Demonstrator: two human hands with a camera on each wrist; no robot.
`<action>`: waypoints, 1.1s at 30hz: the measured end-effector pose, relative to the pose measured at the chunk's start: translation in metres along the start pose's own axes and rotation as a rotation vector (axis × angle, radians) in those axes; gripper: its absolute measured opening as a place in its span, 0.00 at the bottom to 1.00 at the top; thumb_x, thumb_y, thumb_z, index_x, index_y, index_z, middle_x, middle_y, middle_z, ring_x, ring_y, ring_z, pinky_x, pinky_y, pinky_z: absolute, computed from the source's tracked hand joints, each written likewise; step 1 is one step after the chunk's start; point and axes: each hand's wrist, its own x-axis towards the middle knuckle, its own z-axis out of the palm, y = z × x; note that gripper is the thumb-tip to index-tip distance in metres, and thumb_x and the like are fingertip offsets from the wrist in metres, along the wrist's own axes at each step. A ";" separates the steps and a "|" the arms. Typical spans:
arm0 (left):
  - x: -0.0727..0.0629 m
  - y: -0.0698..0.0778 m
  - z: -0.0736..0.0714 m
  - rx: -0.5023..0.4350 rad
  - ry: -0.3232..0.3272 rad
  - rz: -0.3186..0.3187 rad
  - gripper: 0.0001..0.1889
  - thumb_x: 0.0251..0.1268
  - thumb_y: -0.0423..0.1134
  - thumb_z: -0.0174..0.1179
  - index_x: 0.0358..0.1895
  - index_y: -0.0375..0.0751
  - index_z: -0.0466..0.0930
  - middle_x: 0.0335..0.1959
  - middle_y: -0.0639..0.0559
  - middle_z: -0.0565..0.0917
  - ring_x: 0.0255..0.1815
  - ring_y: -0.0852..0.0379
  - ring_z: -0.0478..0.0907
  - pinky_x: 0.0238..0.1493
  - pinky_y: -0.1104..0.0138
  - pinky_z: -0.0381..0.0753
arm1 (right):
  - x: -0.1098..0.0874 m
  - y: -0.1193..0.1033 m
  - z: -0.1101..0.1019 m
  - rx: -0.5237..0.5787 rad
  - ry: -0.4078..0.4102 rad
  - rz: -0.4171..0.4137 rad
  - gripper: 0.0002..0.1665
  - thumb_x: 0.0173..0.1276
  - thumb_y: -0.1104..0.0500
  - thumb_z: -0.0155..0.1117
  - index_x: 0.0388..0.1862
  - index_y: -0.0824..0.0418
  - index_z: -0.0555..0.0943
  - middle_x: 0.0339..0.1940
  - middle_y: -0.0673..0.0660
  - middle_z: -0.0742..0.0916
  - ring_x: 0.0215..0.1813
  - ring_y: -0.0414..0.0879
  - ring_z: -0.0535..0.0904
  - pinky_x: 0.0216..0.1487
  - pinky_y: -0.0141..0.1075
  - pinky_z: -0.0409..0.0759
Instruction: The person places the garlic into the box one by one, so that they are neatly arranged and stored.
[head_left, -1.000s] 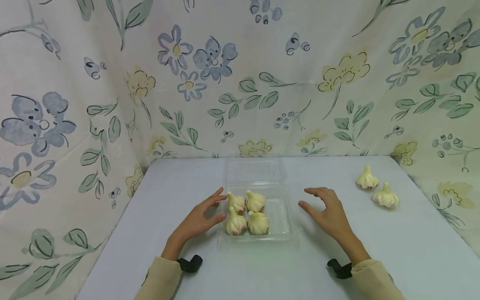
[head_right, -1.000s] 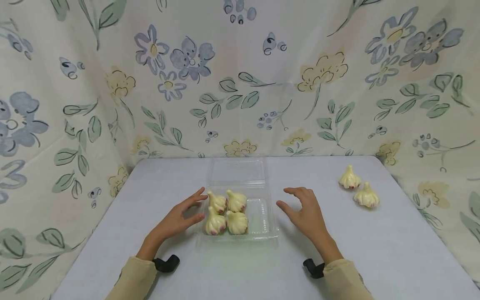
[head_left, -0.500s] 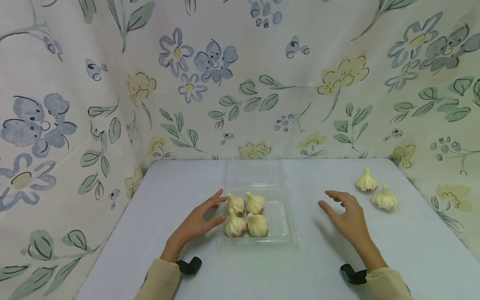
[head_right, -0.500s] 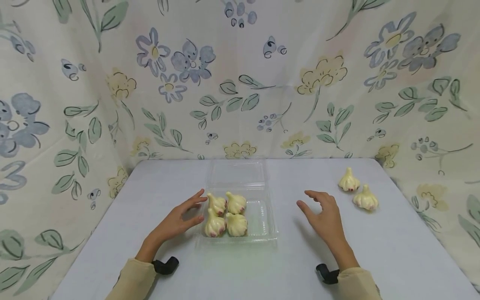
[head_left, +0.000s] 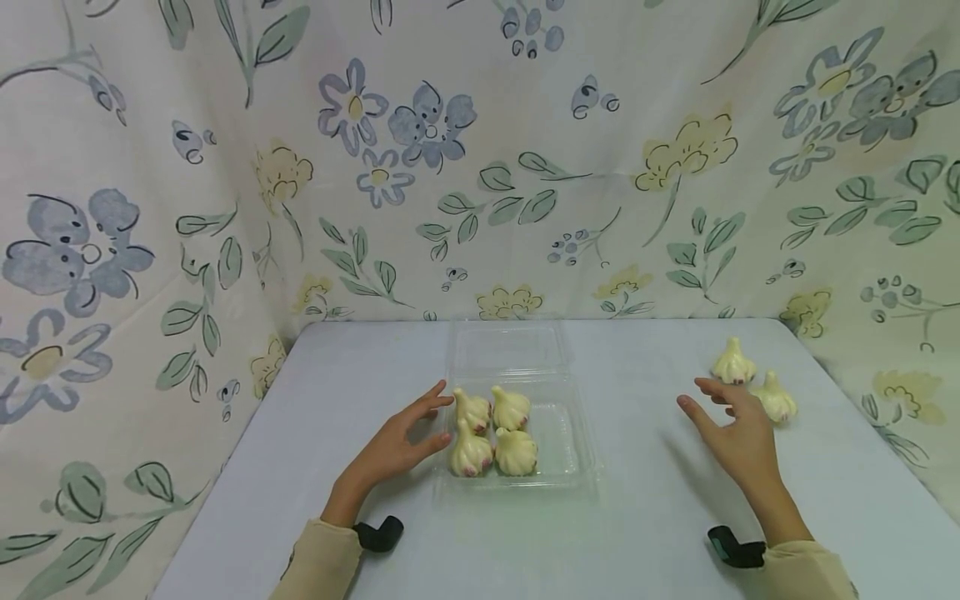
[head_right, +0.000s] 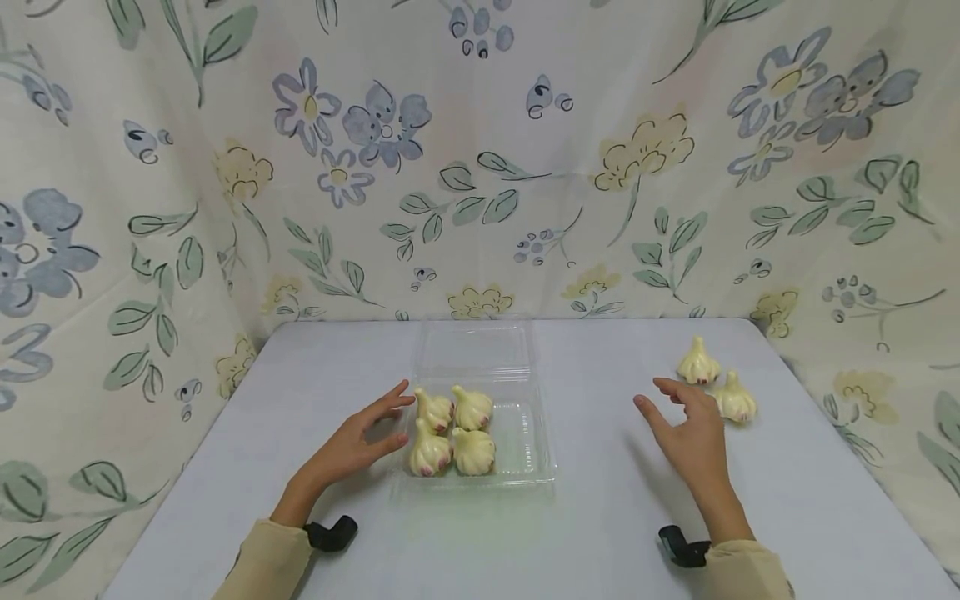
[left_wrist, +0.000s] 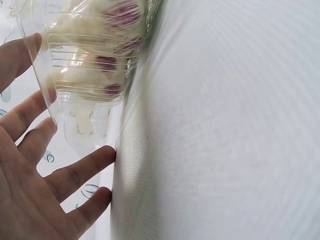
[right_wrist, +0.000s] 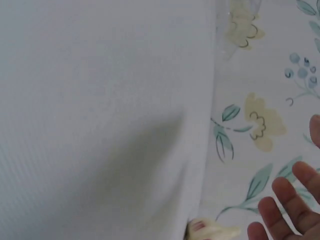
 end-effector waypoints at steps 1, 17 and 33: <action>0.000 0.000 0.000 0.001 0.000 -0.001 0.31 0.71 0.53 0.63 0.75 0.56 0.69 0.84 0.58 0.54 0.73 0.40 0.73 0.72 0.34 0.63 | 0.001 0.002 -0.002 -0.008 0.007 0.005 0.24 0.63 0.58 0.77 0.56 0.65 0.85 0.52 0.66 0.88 0.49 0.20 0.67 0.46 0.33 0.69; 0.000 0.002 0.000 -0.009 -0.002 0.001 0.30 0.72 0.52 0.63 0.75 0.57 0.68 0.84 0.57 0.54 0.73 0.39 0.72 0.72 0.33 0.63 | 0.006 0.023 -0.025 -0.133 0.062 0.132 0.24 0.64 0.57 0.76 0.56 0.67 0.85 0.51 0.69 0.87 0.45 0.25 0.67 0.42 0.28 0.68; -0.001 0.003 0.000 0.000 0.000 -0.002 0.31 0.72 0.53 0.63 0.75 0.55 0.68 0.84 0.58 0.54 0.73 0.39 0.72 0.72 0.33 0.63 | 0.009 0.043 -0.044 -0.152 0.077 0.376 0.32 0.67 0.56 0.70 0.65 0.72 0.77 0.59 0.73 0.80 0.52 0.59 0.74 0.45 0.40 0.63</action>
